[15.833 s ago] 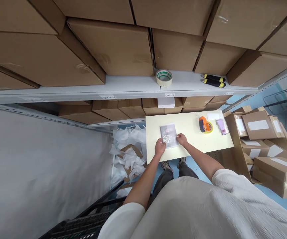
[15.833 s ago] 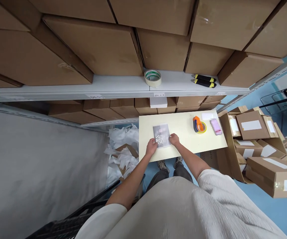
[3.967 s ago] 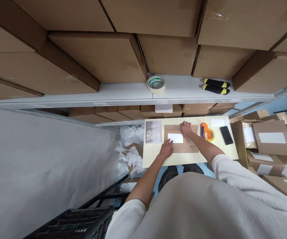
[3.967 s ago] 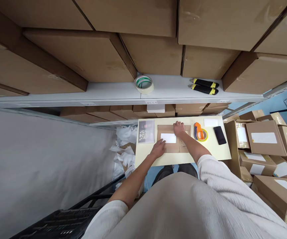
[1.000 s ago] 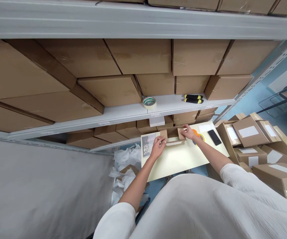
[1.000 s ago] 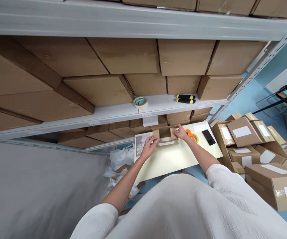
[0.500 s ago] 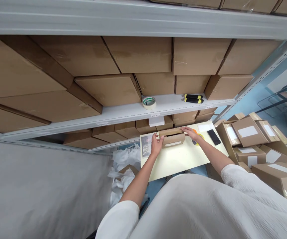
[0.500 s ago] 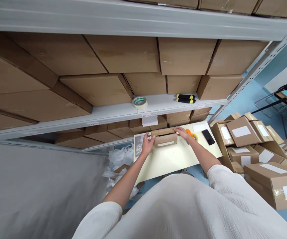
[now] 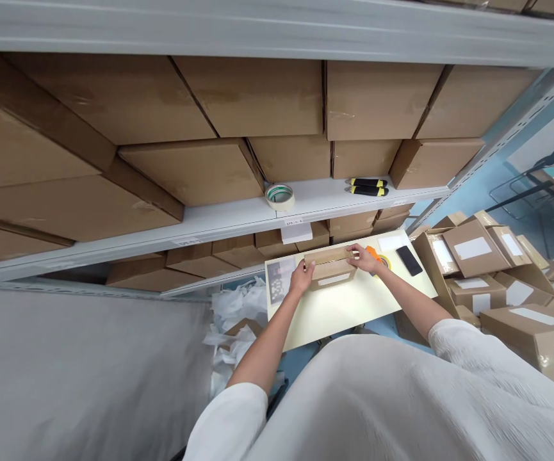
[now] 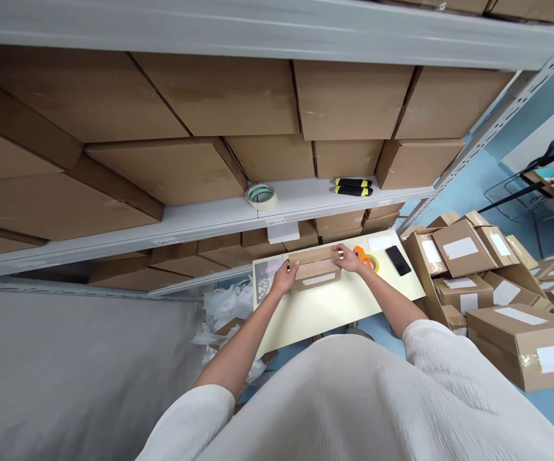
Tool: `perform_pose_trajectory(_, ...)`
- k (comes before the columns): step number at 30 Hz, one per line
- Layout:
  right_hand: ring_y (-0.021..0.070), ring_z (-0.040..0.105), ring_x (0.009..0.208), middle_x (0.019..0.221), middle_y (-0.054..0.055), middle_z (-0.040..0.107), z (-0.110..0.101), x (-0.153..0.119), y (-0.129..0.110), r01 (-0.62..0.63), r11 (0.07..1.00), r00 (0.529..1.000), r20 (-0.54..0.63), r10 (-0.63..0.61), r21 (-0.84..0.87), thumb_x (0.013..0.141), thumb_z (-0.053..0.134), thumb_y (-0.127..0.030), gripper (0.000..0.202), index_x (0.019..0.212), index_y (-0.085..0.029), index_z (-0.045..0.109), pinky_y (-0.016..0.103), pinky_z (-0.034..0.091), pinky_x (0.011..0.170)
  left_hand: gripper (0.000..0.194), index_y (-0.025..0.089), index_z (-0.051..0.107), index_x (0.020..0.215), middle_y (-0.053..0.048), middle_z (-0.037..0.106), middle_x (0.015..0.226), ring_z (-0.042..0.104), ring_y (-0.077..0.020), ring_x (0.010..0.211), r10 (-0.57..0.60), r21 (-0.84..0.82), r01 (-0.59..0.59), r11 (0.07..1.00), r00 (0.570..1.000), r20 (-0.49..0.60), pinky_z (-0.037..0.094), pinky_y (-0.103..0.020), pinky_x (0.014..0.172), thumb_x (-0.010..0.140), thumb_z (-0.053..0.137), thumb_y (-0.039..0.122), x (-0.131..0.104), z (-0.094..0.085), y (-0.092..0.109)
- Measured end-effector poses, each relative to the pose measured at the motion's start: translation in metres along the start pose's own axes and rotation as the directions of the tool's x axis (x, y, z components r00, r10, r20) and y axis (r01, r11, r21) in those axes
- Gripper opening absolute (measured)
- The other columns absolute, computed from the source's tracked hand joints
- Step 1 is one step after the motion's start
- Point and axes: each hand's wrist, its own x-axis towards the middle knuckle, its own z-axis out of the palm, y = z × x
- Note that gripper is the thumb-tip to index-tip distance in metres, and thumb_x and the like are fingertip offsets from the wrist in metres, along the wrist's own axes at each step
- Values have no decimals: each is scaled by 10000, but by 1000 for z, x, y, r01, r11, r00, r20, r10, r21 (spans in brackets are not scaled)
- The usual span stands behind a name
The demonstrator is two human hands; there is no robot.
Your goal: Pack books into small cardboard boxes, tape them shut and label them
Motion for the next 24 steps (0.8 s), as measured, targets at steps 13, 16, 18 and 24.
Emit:
perform_pose_trajectory(13,259,641,1273,1435,90,639,-11,1,5,9,998,995,-103,-16,-68,840,678,-247,412,1245,-273,606,437,573,1071,547,197,617,1495,-141,764,1356,753,-283,1092,98,-140,-103,985,994,-40,561,-398,1016,1044,586,505,5,25,2)
perform_pose_trajectory(16,262,627,1306,1442,96,628,-4,4,3,8,999,992,-124,-14,-47,858,661,-278,416,1267,-273,587,414,584,1029,596,199,577,1553,-140,741,1406,736,-285,1121,113,-156,-121,980,992,-57,553,-411,1041,1051,576,520,12,21,-1)
perform_pose_trajectory(18,250,623,1301,1429,82,625,4,8,2,14,999,994,-110,-19,-41,846,651,-275,416,1256,-279,582,401,583,1019,613,201,568,1567,-144,733,1420,730,-289,1134,98,-151,-108,983,993,-70,548,-419,1053,1051,578,532,14,16,-6)
perform_pose_trajectory(24,249,594,1317,1453,78,590,17,10,8,41,996,995,-88,-48,-82,803,645,-231,430,1227,-277,589,419,544,1089,675,202,539,1592,-151,749,1370,749,-279,1081,111,-150,-120,981,992,-66,560,-410,1028,1036,607,579,7,13,-19)
